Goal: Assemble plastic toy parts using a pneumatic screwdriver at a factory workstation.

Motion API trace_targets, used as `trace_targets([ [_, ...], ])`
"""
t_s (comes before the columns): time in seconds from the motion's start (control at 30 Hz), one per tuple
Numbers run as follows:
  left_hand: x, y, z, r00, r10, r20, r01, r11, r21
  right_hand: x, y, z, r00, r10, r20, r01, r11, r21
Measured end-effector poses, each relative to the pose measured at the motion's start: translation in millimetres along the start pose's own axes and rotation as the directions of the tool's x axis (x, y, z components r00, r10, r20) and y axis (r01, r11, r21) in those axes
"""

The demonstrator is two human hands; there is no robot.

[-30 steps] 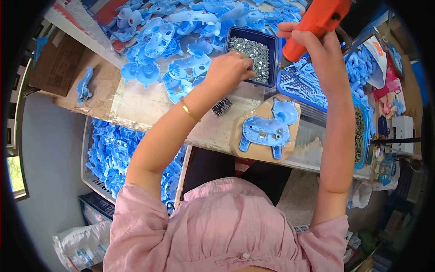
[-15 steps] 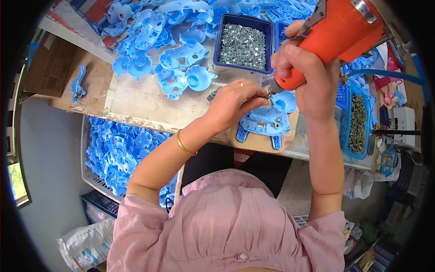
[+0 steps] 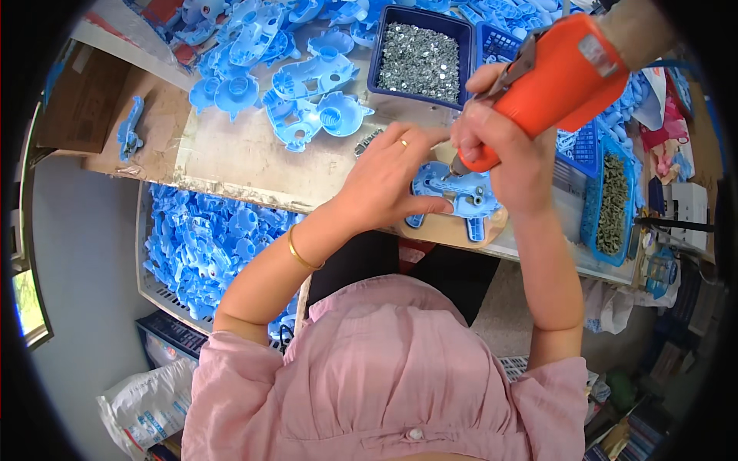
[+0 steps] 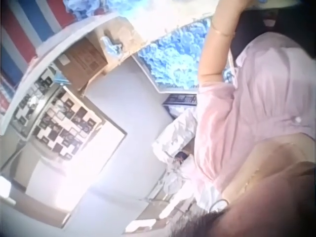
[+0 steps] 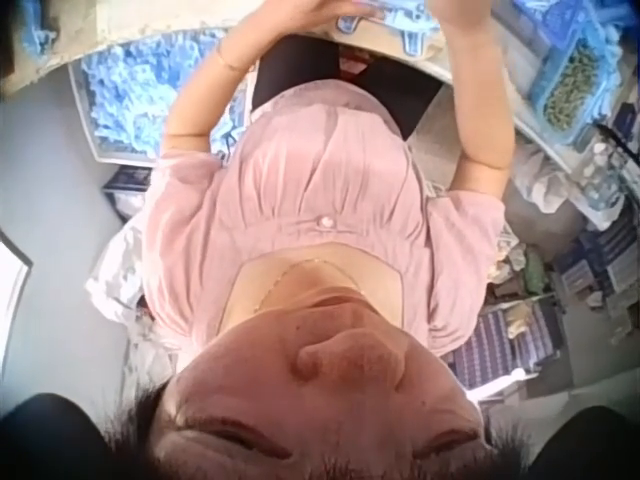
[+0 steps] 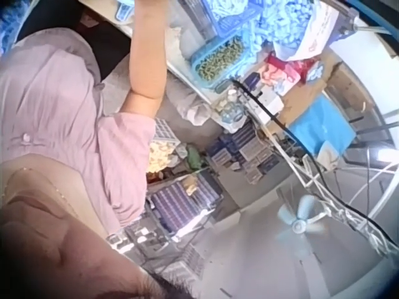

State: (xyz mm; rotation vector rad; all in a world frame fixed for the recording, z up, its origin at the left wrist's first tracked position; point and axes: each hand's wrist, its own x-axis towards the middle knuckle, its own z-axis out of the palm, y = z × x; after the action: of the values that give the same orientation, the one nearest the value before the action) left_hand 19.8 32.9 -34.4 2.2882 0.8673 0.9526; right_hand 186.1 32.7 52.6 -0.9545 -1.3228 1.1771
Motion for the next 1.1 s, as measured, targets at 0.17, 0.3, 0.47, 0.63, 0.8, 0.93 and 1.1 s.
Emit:
trace_targets([
  [0.17, -8.1, -1.6, 7.9, 1.000, 0.003, 0.010, -0.004, 0.998, 0.062, -4.1, 20.5, 4.4, 0.999, 0.006, -0.036, -0.003, 0.997, 0.072],
  [0.3, -10.6, -1.1, 11.3, 0.993, -0.096, 0.074, 0.088, 0.991, 0.104, -6.9, 27.1, 6.0, 0.998, 0.011, -0.065, -0.005, 0.997, 0.080],
  [0.47, -11.8, 0.2, 17.5, 0.994, -0.102, 0.042, 0.096, 0.987, 0.128, -9.7, 30.9, 9.3, 0.996, -0.028, -0.080, 0.036, 0.995, 0.092],
  [0.63, -12.1, 3.2, 30.1, 0.988, -0.139, -0.065, 0.148, 0.975, 0.165, -12.5, 39.8, 13.8, 0.983, -0.136, -0.123, 0.134, 0.991, -0.027],
  [0.8, -10.4, 7.2, 33.6, 0.978, -0.197, -0.074, 0.208, 0.957, 0.203, -14.2, 41.7, 12.2, 0.980, -0.137, -0.143, 0.134, 0.991, -0.026],
  [0.93, -8.8, 8.2, 31.3, 0.983, -0.172, -0.060, 0.181, 0.966, 0.186, -9.7, 31.7, 3.1, 0.988, -0.114, -0.100, 0.115, 0.993, 0.004],
  [1.1, -8.3, 16.0, 17.7, 0.983, -0.117, -0.139, 0.129, 0.988, 0.084, -5.5, -6.5, 7.9, 0.964, -0.260, -0.052, 0.253, 0.961, -0.116],
])
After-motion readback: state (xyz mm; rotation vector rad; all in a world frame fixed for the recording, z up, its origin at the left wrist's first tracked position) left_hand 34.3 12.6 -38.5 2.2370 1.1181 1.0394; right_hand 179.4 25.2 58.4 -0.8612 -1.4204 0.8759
